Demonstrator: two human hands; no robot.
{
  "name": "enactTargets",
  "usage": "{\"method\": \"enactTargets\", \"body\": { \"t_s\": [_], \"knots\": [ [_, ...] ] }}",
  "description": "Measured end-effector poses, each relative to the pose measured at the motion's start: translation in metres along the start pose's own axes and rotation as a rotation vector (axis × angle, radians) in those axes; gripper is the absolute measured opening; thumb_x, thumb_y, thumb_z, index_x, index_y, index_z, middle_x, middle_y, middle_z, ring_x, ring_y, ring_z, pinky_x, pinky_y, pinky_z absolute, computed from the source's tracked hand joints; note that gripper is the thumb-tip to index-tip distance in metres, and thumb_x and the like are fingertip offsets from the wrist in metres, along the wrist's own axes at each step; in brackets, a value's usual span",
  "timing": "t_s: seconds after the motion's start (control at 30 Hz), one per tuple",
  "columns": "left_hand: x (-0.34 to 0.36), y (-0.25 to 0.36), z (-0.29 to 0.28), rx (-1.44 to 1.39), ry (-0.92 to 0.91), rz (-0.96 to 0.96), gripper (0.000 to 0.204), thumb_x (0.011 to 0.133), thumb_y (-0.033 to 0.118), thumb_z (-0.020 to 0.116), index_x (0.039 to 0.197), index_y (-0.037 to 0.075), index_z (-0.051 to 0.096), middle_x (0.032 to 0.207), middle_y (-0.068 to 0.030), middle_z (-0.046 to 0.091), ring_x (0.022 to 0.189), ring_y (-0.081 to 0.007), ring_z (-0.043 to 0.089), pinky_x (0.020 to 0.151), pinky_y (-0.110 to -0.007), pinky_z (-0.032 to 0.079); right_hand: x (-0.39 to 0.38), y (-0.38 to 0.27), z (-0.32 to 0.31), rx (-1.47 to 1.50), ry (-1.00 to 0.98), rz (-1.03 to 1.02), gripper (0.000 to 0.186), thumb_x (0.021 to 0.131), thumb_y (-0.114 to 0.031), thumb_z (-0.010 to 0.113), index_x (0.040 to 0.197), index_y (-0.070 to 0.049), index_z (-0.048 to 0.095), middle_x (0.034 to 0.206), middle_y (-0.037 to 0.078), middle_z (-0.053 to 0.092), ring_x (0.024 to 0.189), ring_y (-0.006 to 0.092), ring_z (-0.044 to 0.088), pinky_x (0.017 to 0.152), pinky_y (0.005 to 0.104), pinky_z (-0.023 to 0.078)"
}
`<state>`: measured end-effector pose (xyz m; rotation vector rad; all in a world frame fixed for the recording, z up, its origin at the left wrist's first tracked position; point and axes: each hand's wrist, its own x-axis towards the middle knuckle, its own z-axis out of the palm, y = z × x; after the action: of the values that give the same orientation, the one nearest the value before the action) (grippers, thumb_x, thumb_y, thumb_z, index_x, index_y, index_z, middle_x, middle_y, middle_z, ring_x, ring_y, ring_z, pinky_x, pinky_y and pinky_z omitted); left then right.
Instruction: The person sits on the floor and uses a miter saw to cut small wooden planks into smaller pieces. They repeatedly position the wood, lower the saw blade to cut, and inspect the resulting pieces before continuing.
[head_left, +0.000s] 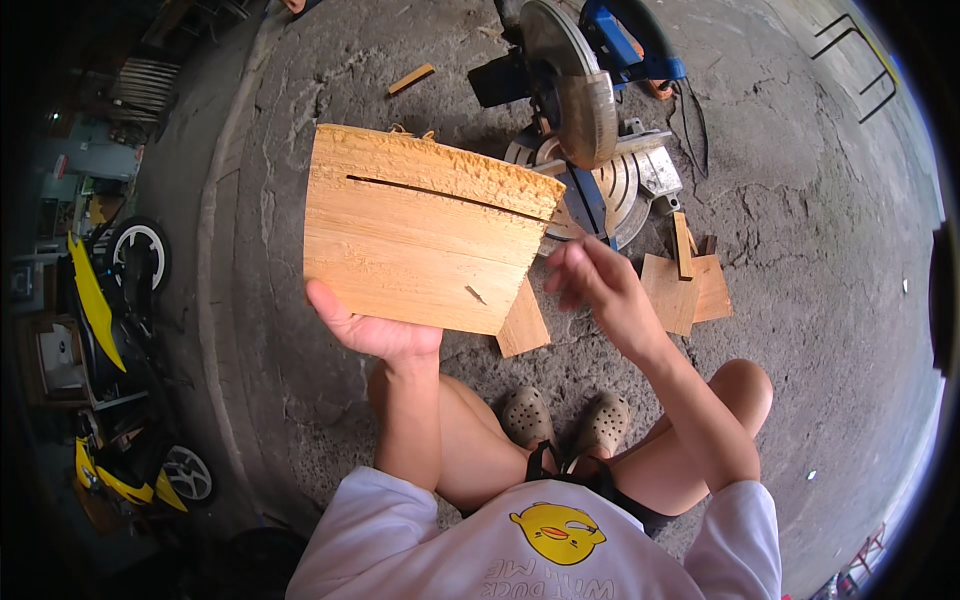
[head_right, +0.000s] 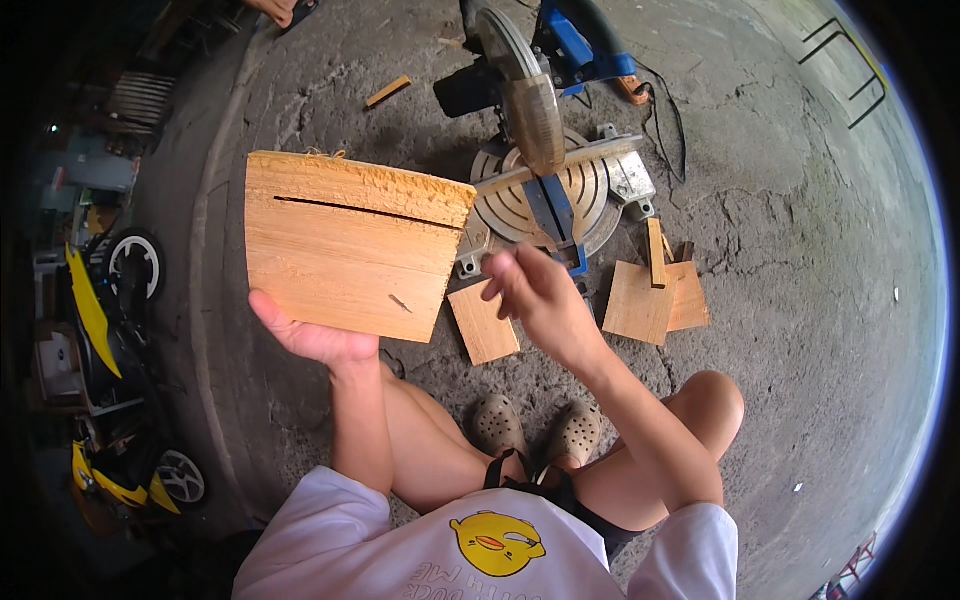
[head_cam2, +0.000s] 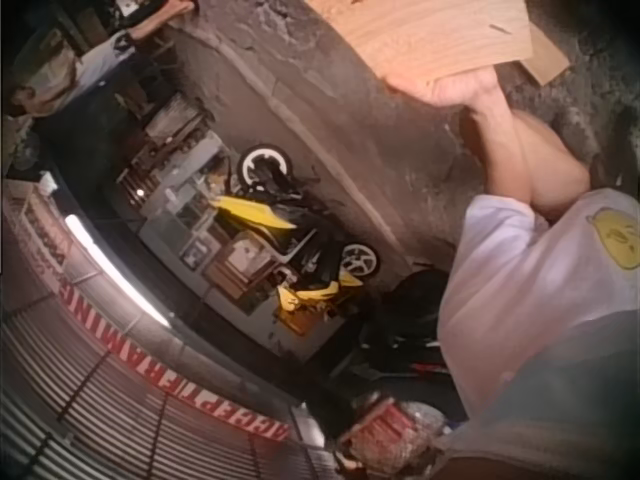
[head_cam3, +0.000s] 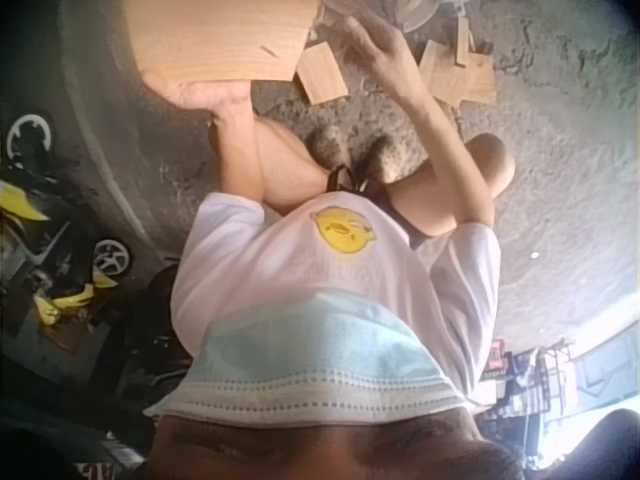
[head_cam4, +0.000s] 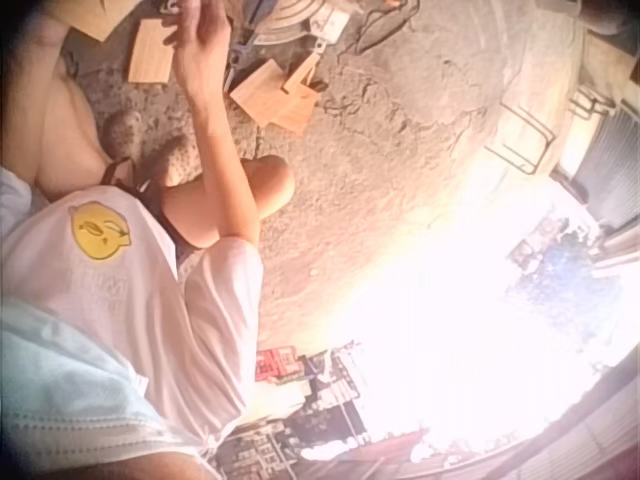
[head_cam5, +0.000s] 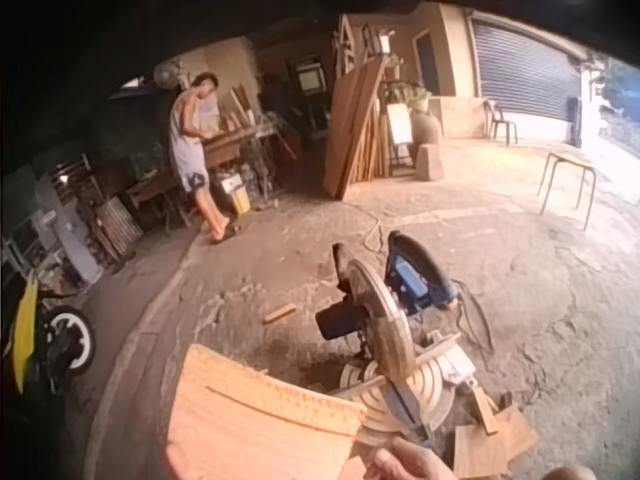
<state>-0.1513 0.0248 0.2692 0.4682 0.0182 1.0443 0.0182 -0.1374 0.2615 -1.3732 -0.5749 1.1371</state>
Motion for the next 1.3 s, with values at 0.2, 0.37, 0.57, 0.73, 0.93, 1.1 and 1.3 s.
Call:
{"method": "enactTargets", "body": {
  "t_s": [0.2,0.37,0.57,0.73,0.93,1.1,1.3],
  "knots": [
    [0.003,-0.005,0.001,0.221,0.199,0.029,0.068,0.093,0.053,0.046,0.140,0.004,0.039,0.140,-0.0144,0.044,0.128,-0.0298,0.044,0.105,-0.047,0.038,-0.093,-0.003,-0.025,-1.272,-0.136,-0.321,0.044,0.086,-0.036,0.065,0.115,-0.003,0.058,0.115,0.012,0.061,0.110,0.0313,0.058,0.093,0.0431,0.046],
    [0.009,-0.019,-0.004,0.283,0.274,-0.099,0.064,0.094,0.049,0.048,0.138,0.002,0.040,0.137,-0.0157,0.046,0.125,-0.0290,0.047,0.102,-0.046,0.041,-0.182,0.034,-0.113,-1.528,-0.323,-0.142,0.051,0.083,-0.030,0.069,0.125,-0.004,0.058,0.132,0.016,0.054,0.126,0.0327,0.049,0.110,0.0482,0.034],
    [0.014,-0.032,-0.004,0.333,0.268,-0.227,0.062,0.094,0.049,0.050,0.134,0.003,0.044,0.134,-0.0137,0.050,0.122,-0.0279,0.050,0.101,-0.043,0.042,-0.186,0.008,-0.155,-1.750,0.536,-0.048,0.042,0.089,-0.019,0.060,0.130,-0.011,0.056,0.132,0.013,0.056,0.128,0.0311,0.049,0.108,0.0503,0.039],
    [0.014,-0.041,-0.013,0.305,0.277,-0.322,0.060,0.094,0.048,0.050,0.133,0.003,0.046,0.131,-0.0129,0.052,0.121,-0.0272,0.051,0.100,-0.042,0.043,-0.202,0.027,-0.142,-1.421,-0.136,0.555,0.045,0.090,-0.021,0.057,0.134,-0.011,0.052,0.140,0.017,0.047,0.130,0.0358,0.044,0.109,0.0479,0.039],
    [0.012,-0.053,-0.018,0.214,0.311,-0.419,0.060,0.093,0.051,0.051,0.129,0.004,0.050,0.127,-0.0109,0.056,0.116,-0.0246,0.055,0.097,-0.041,0.045,-0.173,-0.018,-0.164,-1.400,0.462,-0.150,0.050,0.084,-0.013,0.065,0.131,-0.004,0.052,0.137,0.017,0.050,0.128,0.0365,0.046,0.105,0.0499,0.041],
    [0.017,-0.065,-0.006,0.228,0.318,-0.472,0.057,0.093,0.051,0.051,0.128,0.005,0.051,0.124,-0.0101,0.058,0.113,-0.0230,0.057,0.095,-0.040,0.047,-0.171,0.029,-0.163,-1.679,-0.319,-0.161,0.047,0.074,-0.018,0.074,0.118,-0.006,0.061,0.128,0.014,0.058,0.120,0.0348,0.053,0.105,0.0464,0.041],
    [0.002,-0.091,-0.023,0.403,0.401,-0.706,0.063,0.086,0.052,0.062,0.129,0.007,0.052,0.122,-0.0100,0.058,0.111,-0.0207,0.058,0.091,-0.038,0.050,-0.078,-0.010,-0.115,-0.680,0.259,0.049,0.045,0.093,-0.028,0.062,0.127,-0.001,0.051,0.112,0.019,0.062,0.105,0.0332,0.060,0.089,0.0429,0.048]
  ]
}}
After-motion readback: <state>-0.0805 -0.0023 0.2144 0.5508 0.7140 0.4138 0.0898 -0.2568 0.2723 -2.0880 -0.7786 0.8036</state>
